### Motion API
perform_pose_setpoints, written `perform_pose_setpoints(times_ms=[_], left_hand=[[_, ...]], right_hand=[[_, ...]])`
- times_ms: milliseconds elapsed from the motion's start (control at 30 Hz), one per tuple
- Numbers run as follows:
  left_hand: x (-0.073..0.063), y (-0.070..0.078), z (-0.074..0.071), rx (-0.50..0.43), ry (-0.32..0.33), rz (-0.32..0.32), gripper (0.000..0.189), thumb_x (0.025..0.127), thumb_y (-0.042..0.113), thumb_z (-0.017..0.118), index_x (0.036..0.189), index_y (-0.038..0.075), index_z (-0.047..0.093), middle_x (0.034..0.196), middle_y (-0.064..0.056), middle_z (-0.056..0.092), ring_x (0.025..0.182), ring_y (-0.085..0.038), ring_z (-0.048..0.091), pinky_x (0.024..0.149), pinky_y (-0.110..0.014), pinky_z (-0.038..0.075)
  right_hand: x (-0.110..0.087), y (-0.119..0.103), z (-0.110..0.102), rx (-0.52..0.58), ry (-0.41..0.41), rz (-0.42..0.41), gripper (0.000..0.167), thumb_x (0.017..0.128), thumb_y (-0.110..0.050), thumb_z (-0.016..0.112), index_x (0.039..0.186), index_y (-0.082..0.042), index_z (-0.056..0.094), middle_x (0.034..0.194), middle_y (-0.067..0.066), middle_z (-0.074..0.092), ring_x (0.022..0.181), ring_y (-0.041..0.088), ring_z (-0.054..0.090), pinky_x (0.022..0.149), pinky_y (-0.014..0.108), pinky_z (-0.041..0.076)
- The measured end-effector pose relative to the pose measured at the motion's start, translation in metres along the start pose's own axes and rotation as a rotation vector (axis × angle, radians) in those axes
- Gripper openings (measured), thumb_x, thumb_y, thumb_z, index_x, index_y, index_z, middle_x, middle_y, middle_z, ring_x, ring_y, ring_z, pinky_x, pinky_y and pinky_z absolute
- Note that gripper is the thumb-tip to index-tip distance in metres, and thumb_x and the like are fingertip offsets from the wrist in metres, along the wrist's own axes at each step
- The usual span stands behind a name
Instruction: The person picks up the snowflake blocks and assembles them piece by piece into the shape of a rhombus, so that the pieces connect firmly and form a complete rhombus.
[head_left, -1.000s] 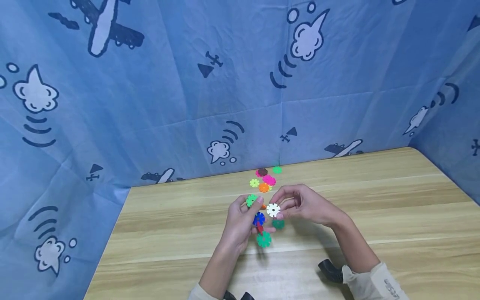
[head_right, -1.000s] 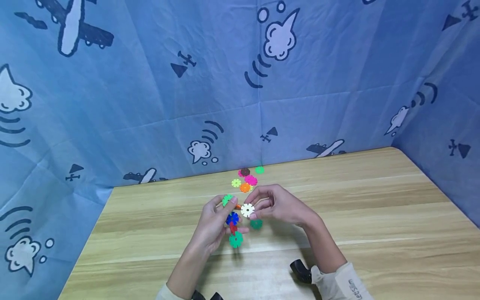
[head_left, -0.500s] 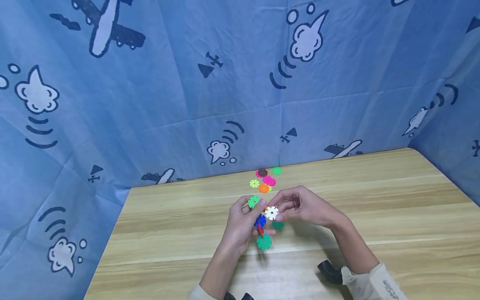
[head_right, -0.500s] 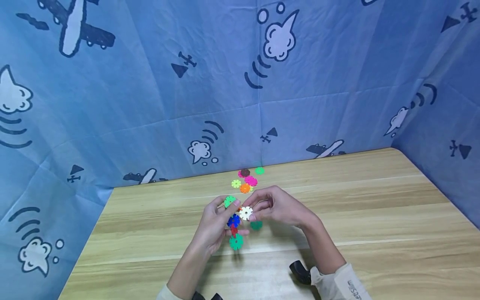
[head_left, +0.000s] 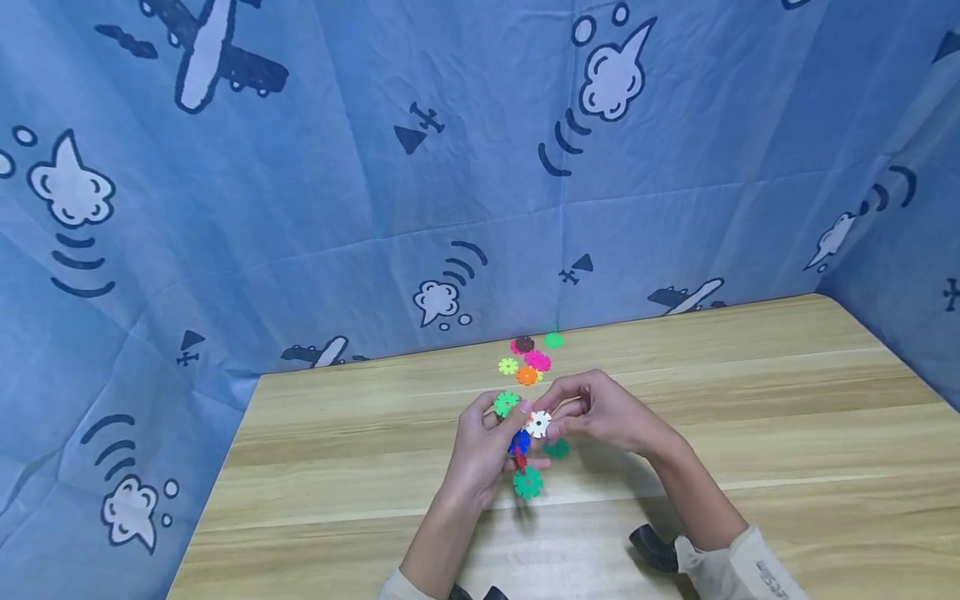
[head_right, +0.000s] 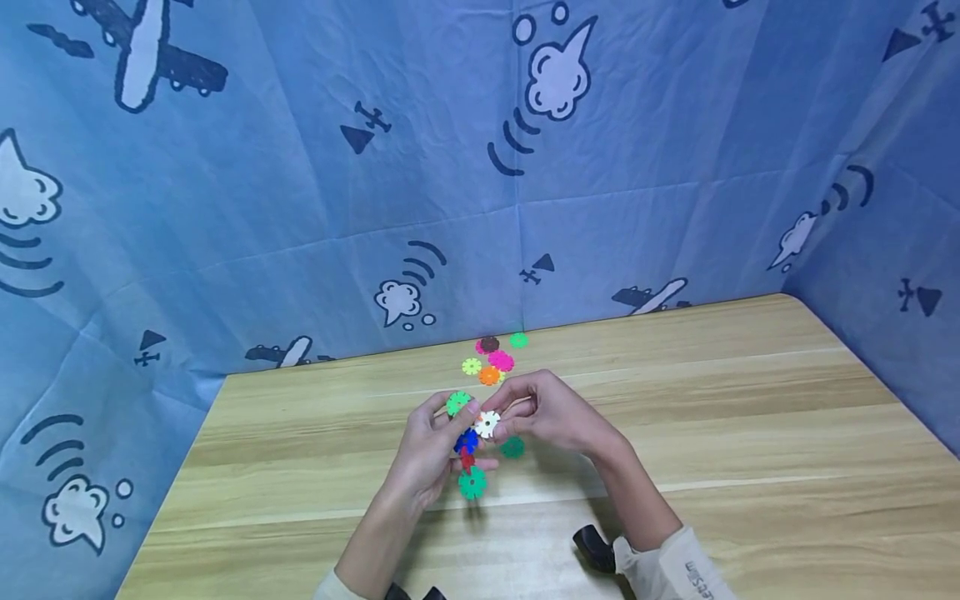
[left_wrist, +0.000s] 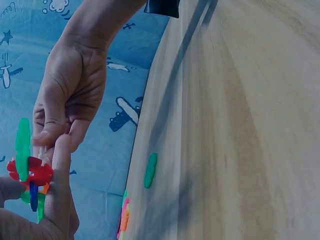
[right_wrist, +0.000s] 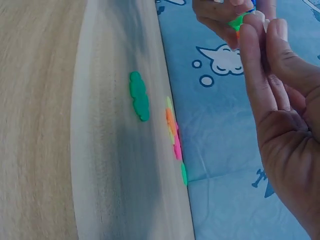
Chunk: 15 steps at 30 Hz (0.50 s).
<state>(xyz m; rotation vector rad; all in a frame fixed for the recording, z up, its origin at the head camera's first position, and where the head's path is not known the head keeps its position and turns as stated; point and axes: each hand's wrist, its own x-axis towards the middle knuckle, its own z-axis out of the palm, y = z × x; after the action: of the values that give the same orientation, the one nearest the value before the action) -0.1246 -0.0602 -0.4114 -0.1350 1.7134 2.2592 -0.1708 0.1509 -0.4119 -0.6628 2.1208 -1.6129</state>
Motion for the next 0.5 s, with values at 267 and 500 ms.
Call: perform_pose_setpoints(times_ms=[267,500], left_hand=[[0.0024,0.0003,-0.0022,-0.025,-0.012,-0.018,0.047,0.111,0.022,0.062,0.145,-0.006,0.044,0.107,-0.018,0.075,0.076,-0.034,0.081,0.062,-0.038,0.069],[0.0026,-0.0001,-0.0008,-0.002,0.059,-0.028,0.058,0.112,0.025,0.06,0.154,-0.004,0.034,0.082,-0.011,0.064,0.061,-0.016,0.072,0.062,-0.04,0.069]], right_hand=[[0.0005,0.0022,-0.0009,-0.03,0.017,-0.049,0.032,0.093,-0.004,0.082,0.123,0.003,0.074,0.108,0.018,0.078,0.09,0.015,0.079,0.082,0.024,0.066],[-0.0007,0.0075,-0.0069,-0.14,0.006,-0.016,0.034,0.092,-0.003,0.083,0.124,0.002,0.073,0.108,0.014,0.077,0.099,0.018,0.073,0.088,0.025,0.066]])
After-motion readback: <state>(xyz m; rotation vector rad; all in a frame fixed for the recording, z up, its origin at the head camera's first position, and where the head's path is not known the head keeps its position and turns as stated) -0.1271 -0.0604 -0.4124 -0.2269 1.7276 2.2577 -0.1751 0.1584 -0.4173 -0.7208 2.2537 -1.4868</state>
